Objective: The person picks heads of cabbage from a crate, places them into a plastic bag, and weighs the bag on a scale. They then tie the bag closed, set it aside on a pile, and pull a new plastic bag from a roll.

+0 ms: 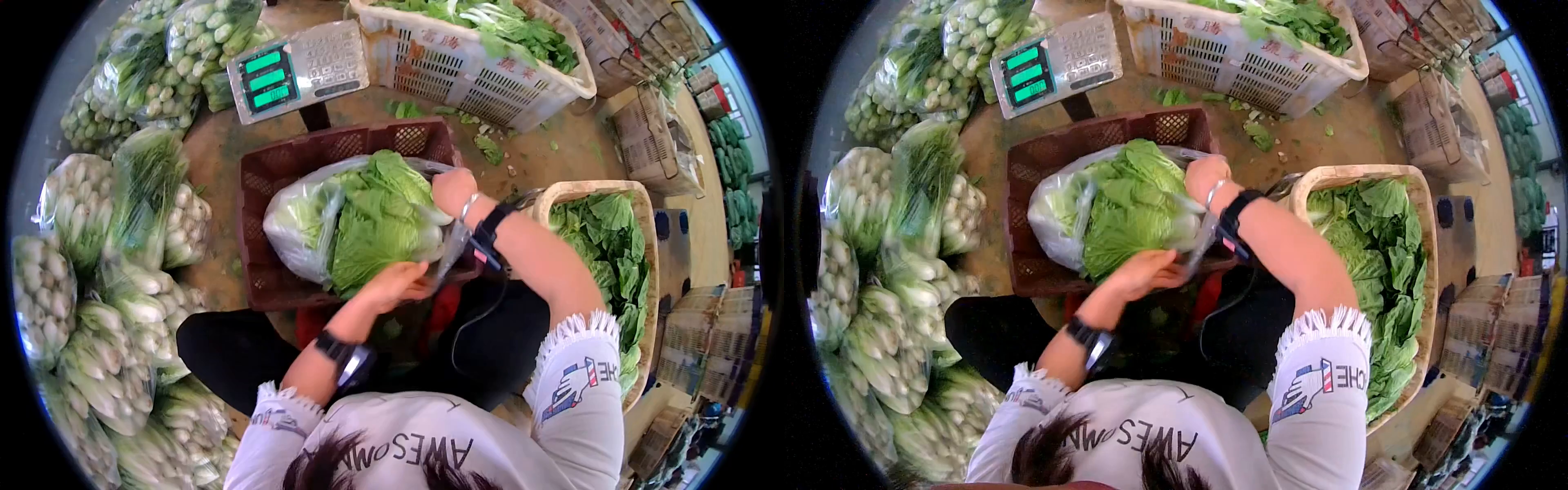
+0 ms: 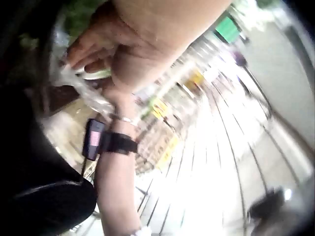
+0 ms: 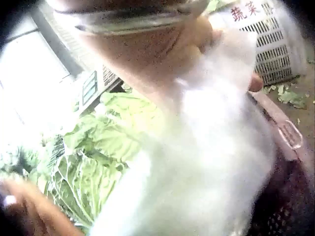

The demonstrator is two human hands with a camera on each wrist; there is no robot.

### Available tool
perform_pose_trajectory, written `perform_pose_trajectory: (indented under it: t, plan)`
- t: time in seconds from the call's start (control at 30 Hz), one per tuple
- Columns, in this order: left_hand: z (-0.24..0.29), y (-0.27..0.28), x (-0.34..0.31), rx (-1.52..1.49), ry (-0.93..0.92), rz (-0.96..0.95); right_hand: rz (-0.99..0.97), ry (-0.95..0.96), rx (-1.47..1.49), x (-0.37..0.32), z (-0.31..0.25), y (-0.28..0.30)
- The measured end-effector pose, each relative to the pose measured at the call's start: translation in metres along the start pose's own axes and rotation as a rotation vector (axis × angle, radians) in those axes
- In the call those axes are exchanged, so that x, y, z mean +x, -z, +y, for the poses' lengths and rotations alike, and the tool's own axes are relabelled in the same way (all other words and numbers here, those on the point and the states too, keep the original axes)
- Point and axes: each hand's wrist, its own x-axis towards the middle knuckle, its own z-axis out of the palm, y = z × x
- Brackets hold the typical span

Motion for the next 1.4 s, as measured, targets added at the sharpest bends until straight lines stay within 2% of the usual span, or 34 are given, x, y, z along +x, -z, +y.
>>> perform_pose_trajectory:
  t: [0.03,0.07,0.1,0.17,0.2,0.23,0.27,0.3,0.33,0.37,0.4,0.47,0.53,0.57,0.6,0.63,0.7,0.73,0.77,0.8,0.83,0.87,0.9,1.0,1.07,1.1,1.13,1.17,1.2,1.23,1.27,1.3,1.37,1.4]
  plan:
    - [0.028,-0.001,-0.020,0.425,-0.031,0.038,0.170,-0.176,0.078,0.004,0.002,-0.009]
    - [0.057,-0.015,-0.040,0.745,-0.249,0.298,0.178,-0.185,0.066,-0.005,0.001,-0.006]
    - [0.079,-0.024,-0.047,1.050,-0.477,0.565,0.170,-0.184,0.067,-0.014,0.000,0.000]
    - [0.094,-0.013,-0.007,1.593,-1.101,0.681,0.191,-0.135,0.088,-0.028,-0.001,0.021]
    - [0.095,-0.003,0.007,1.594,-1.111,0.678,0.256,-0.018,-0.059,-0.034,0.002,0.025]
    - [0.094,0.011,0.018,1.813,-0.943,0.642,0.258,-0.027,-0.064,-0.044,0.005,0.031]
    - [0.097,0.017,0.024,2.018,-0.764,0.602,0.467,-0.020,-0.178,-0.055,0.008,0.038]
    - [0.097,0.015,0.022,2.011,-0.779,0.601,0.669,-0.008,-0.295,-0.062,0.013,0.041]
    - [0.092,0.011,0.014,2.063,-0.686,0.576,0.808,-0.013,-0.322,-0.064,0.024,0.036]
    - [0.086,0.007,0.005,2.122,-0.589,0.544,0.753,-0.078,-0.243,-0.057,0.036,0.031]
    - [0.079,0.000,-0.003,2.161,-0.551,0.535,0.816,-0.161,-0.125,-0.059,0.045,0.033]
    - [0.075,-0.008,-0.007,2.143,-0.491,0.511,0.882,-0.256,-0.012,-0.056,0.058,0.041]
    - [0.077,-0.008,0.000,2.152,-0.418,0.515,0.017,-0.020,0.326,-0.052,0.063,0.054]
    - [0.078,-0.004,0.007,2.152,-0.442,0.503,0.242,0.223,0.654,-0.044,0.066,0.039]
    - [0.080,0.003,0.016,2.130,-0.364,0.502,0.362,0.214,0.991,-0.051,0.055,0.047]
    - [0.087,0.007,0.024,2.112,-0.304,0.498,0.150,0.124,1.904,-0.061,0.044,0.064]
    - [0.099,0.017,0.029,1.985,-0.344,0.432,0.167,0.003,2.387,-0.089,0.018,0.100]
    - [0.104,0.023,0.033,1.841,-0.432,0.472,0.136,0.142,2.529,-0.100,0.009,0.114]
    - [0.104,0.025,0.025,1.709,-0.747,0.568,0.227,0.198,2.568,-0.119,-0.012,0.124]
    - [0.105,0.027,0.026,1.430,-1.227,0.417,0.178,0.213,2.759,-0.118,-0.033,0.121]
    - [0.086,0.087,0.075,1.568,-1.145,0.439,0.129,0.271,2.820,-0.128,-0.039,0.126]
    - [0.094,0.080,0.057,1.584,-1.194,0.426,0.188,0.360,2.773,-0.129,-0.042,0.123]
    - [0.092,0.081,0.061,1.593,-1.230,0.381,0.132,0.409,2.745,-0.129,-0.040,0.115]
    - [0.081,0.112,0.086,1.645,-1.114,0.357,0.195,0.479,2.523,-0.120,-0.029,0.112]
    - [0.076,0.130,0.104,1.693,-1.028,0.346,0.323,0.553,2.181,-0.116,-0.033,0.109]
    - [0.075,0.130,0.109,1.718,-0.989,0.334,0.366,0.585,2.103,-0.102,-0.036,0.101]
    - [0.076,0.127,0.088,1.939,-1.046,0.391,0.321,0.513,2.133,-0.113,-0.037,0.108]
    - [0.086,0.085,0.060,1.952,-1.058,0.357,0.267,0.437,2.166,-0.124,-0.037,0.115]
    - [0.093,0.025,0.025,1.874,-0.767,0.334,0.299,0.421,2.177,-0.121,-0.035,0.113]
    - [0.095,-0.014,0.001,1.780,-0.478,0.313,0.227,0.414,2.292,-0.110,-0.035,0.115]
    - [0.091,-0.026,-0.012,1.493,-0.616,0.043,0.150,0.414,2.400,-0.100,-0.035,0.116]
    - [0.084,-0.029,-0.021,1.183,-0.734,-0.209,0.176,0.413,2.392,-0.098,-0.031,0.115]
    - [0.064,0.020,-0.020,0.935,-0.540,-0.126,0.182,0.411,2.636,-0.093,-0.018,0.110]
    - [0.061,0.037,-0.037,0.990,-0.370,-0.106,0.202,0.412,2.650,-0.092,-0.011,0.107]
